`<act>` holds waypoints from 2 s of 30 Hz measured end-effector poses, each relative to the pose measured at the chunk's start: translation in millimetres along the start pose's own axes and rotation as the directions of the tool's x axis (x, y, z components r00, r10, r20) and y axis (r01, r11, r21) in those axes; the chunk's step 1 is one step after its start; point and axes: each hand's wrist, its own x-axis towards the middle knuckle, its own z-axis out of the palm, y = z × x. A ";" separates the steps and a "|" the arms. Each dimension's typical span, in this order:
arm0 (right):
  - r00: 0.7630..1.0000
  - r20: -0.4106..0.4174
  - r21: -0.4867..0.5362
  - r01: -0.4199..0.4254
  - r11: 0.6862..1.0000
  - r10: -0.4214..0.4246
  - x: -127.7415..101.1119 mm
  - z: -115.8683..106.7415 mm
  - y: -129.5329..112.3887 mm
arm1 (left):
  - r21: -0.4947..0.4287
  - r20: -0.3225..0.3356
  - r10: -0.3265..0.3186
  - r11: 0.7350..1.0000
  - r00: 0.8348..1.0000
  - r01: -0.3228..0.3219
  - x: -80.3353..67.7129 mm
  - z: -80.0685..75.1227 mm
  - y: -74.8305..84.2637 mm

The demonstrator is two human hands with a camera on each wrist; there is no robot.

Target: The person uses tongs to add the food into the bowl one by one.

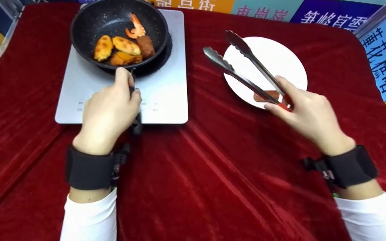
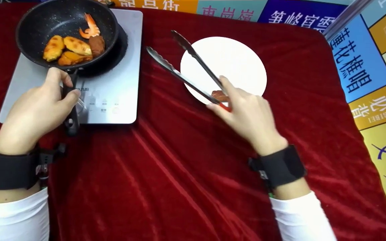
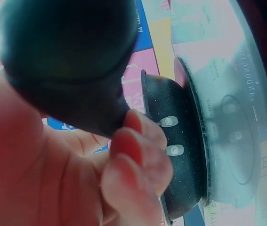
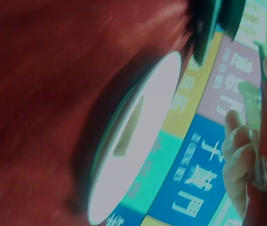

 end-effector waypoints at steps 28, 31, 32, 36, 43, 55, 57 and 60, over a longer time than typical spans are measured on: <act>0.978 0.096 -0.288 0.204 0.935 -0.184 -69.4 -71.1 75.6 | -0.001 0.022 0.001 1.000 1.000 -0.001 -0.8 -4.0 -1.6; 0.975 0.085 -0.316 0.223 0.922 -0.206 -69.1 -77.0 73.6 | 0.007 0.020 0.003 1.000 1.000 -0.004 -0.6 -5.1 -1.7; 0.973 0.082 -0.323 0.231 0.918 -0.216 -69.3 -78.5 74.1 | 0.009 0.020 0.003 1.000 1.000 -0.004 -0.5 -4.8 -1.5; 0.967 0.076 -0.343 0.256 0.904 -0.245 -70.1 -82.9 77.6 | 0.002 0.033 0.000 1.000 0.999 0.000 -0.6 -1.8 -1.2; 0.958 0.154 -0.365 0.282 0.887 -0.241 -60.4 -85.2 75.5 | -0.002 0.035 -0.005 1.000 0.999 0.005 -0.9 -1.6 -1.1; 0.929 0.331 -0.346 0.284 0.894 -0.167 -38.6 -72.7 65.1 | 0.000 0.046 -0.011 1.000 0.999 0.011 -1.6 -2.1 -1.5; 0.927 0.336 -0.323 0.282 0.903 -0.169 -37.6 -68.0 62.9 | 0.000 0.042 -0.010 1.000 0.999 0.010 -1.2 -1.6 -1.3; 0.924 0.341 -0.304 0.284 0.909 -0.174 -39.5 -61.5 59.2 | 0.002 0.042 -0.002 1.000 0.999 0.002 -0.4 -0.9 -0.9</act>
